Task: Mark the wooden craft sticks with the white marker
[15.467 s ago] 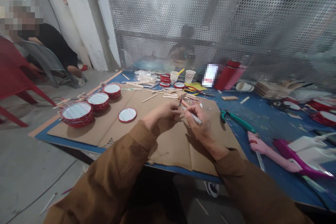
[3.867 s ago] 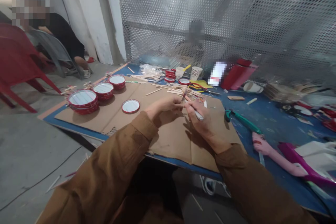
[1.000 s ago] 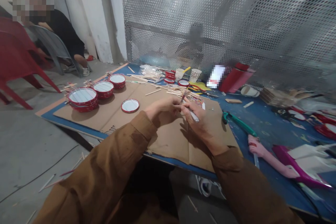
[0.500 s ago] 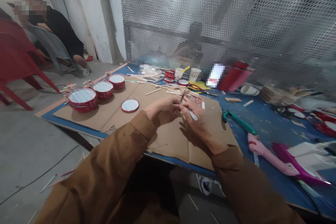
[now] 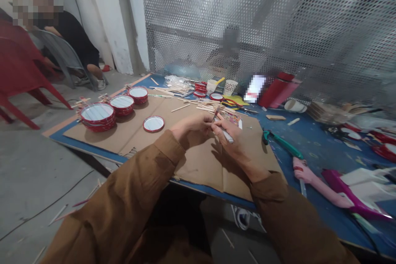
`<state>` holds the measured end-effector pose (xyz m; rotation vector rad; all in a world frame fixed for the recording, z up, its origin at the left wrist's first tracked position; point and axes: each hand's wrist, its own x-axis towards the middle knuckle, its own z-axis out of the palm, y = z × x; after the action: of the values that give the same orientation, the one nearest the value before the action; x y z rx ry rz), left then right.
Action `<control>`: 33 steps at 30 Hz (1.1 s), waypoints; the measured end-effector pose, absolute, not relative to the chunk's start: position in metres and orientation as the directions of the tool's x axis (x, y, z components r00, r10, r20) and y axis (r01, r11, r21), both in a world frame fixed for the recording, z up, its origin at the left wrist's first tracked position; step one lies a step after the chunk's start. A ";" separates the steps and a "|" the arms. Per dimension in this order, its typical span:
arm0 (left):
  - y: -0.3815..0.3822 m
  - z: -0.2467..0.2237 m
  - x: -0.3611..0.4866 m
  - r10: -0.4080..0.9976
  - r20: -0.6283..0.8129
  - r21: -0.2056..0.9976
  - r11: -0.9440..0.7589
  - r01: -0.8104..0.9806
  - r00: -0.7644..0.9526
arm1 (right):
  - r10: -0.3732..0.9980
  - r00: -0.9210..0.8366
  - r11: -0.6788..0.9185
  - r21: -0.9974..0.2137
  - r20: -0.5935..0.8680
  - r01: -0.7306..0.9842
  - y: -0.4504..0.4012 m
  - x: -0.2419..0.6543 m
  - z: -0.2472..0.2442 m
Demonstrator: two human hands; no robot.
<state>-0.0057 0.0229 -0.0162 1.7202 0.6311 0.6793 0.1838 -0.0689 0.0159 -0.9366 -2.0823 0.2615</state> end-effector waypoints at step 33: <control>0.013 -0.001 -0.009 0.715 0.104 0.978 -0.199 0.059 0.692 | 0.714 -0.374 0.690 -0.500 0.592 0.524 -0.066 0.184 0.015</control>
<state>-0.0087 0.0127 -0.0013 1.6869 0.6300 0.6708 0.1840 -0.0658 0.0153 -0.9475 -2.0639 0.2882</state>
